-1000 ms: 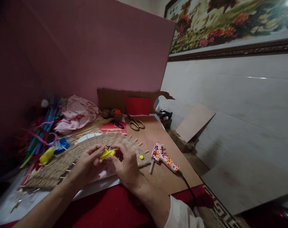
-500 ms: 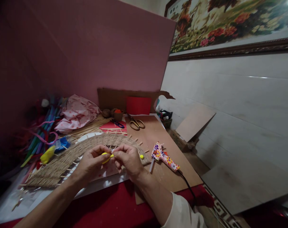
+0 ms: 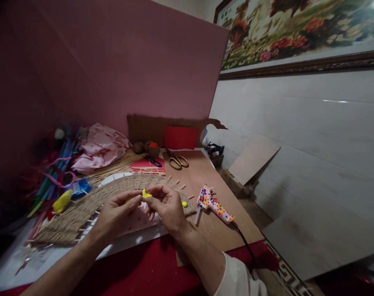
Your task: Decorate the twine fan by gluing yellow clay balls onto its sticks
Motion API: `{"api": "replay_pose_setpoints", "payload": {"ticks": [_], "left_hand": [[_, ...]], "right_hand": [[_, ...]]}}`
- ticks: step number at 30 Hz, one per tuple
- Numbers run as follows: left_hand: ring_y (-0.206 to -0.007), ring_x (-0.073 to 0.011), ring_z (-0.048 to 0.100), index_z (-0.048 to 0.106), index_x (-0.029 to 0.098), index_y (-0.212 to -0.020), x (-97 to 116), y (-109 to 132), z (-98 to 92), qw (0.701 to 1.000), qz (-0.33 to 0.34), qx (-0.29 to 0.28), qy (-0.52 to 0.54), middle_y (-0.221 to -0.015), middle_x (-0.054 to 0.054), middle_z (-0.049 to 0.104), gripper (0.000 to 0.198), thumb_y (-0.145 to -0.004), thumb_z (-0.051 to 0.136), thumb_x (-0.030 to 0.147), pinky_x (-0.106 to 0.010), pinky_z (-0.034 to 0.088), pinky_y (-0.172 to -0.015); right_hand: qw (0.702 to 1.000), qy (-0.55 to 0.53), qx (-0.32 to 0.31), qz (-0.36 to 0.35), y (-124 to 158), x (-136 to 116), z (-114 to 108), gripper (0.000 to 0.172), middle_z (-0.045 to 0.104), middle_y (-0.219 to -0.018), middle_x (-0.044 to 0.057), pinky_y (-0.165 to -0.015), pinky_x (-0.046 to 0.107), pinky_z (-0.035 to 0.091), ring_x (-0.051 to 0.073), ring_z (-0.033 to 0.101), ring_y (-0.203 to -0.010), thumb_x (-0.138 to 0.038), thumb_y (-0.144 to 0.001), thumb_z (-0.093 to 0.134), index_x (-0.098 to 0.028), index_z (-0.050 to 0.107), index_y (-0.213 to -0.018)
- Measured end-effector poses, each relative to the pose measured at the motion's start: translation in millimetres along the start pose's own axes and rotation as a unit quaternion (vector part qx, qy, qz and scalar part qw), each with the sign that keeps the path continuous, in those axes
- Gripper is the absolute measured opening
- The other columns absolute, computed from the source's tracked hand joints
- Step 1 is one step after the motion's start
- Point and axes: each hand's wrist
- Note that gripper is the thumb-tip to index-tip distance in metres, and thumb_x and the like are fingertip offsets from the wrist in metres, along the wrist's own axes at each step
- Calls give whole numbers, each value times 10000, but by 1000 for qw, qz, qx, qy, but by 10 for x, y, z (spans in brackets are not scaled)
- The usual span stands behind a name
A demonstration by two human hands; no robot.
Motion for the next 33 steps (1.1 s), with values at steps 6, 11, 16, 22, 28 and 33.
{"api": "replay_pose_setpoints", "payload": {"ticks": [6, 11, 16, 22, 28, 33], "left_hand": [[-740, -155, 582, 734, 209, -896, 93, 47, -23, 982, 115, -38, -143, -797, -35, 669, 195, -803, 620, 337, -250, 429, -685], [-675, -154, 549, 749, 207, -851, 165, 95, 14, 978, 128, -4, -165, -722, -34, 633, 174, -772, 655, 331, -238, 403, -627], [-450, -82, 370, 661, 156, -656, 105, 91, 36, 997, -45, -64, -5, -529, 13, 493, 332, -760, 639, 470, -204, 249, -427], [-451, -47, 317, 548, 146, -620, 229, 122, 72, 973, -149, -127, 121, -522, 51, 411, 332, -740, 681, 426, -186, 269, -465], [-472, -42, 344, 589, 148, -732, 264, 131, 57, 964, -177, -130, 148, -564, 45, 459, 316, -710, 709, 439, -187, 323, -504], [-436, -46, 302, 532, 160, -650, 209, 117, 41, 971, -154, -114, 140, -490, 65, 412, 307, -699, 727, 392, -197, 314, -478]], "right_hand": [[998, 58, 3, -39, 4, 22, 17, 290, 601, -577, -44, -421, 198, 452, 83, 535, -442, -276, -711, 731, -166, 655, -968], [992, 113, 32, -55, 45, 17, 28, 148, 584, -553, -26, -433, 222, 436, 96, 513, -442, -278, -766, 681, -173, 696, -870], [937, 262, 63, -220, 75, 3, 30, 53, 539, -745, 12, -543, 245, 434, 124, 512, -637, -245, -744, 719, -221, 726, -790], [915, 326, 30, -236, 85, -14, 23, 177, 547, -833, 17, -562, 240, 431, 127, 513, -671, -248, -775, 697, -214, 665, -946], [915, 311, 18, -254, 82, -16, 29, 60, 507, -812, 14, -601, 243, 447, 126, 510, -695, -237, -818, 646, -221, 699, -842], [925, 299, 10, -233, 86, -29, 36, 120, 525, -828, 16, -571, 236, 437, 124, 518, -690, -221, -801, 667, -234, 702, -916]]}}
Point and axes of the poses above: each hand's wrist, its own y-axis away from the middle knuckle, its own z-axis out of the palm, x = y × z
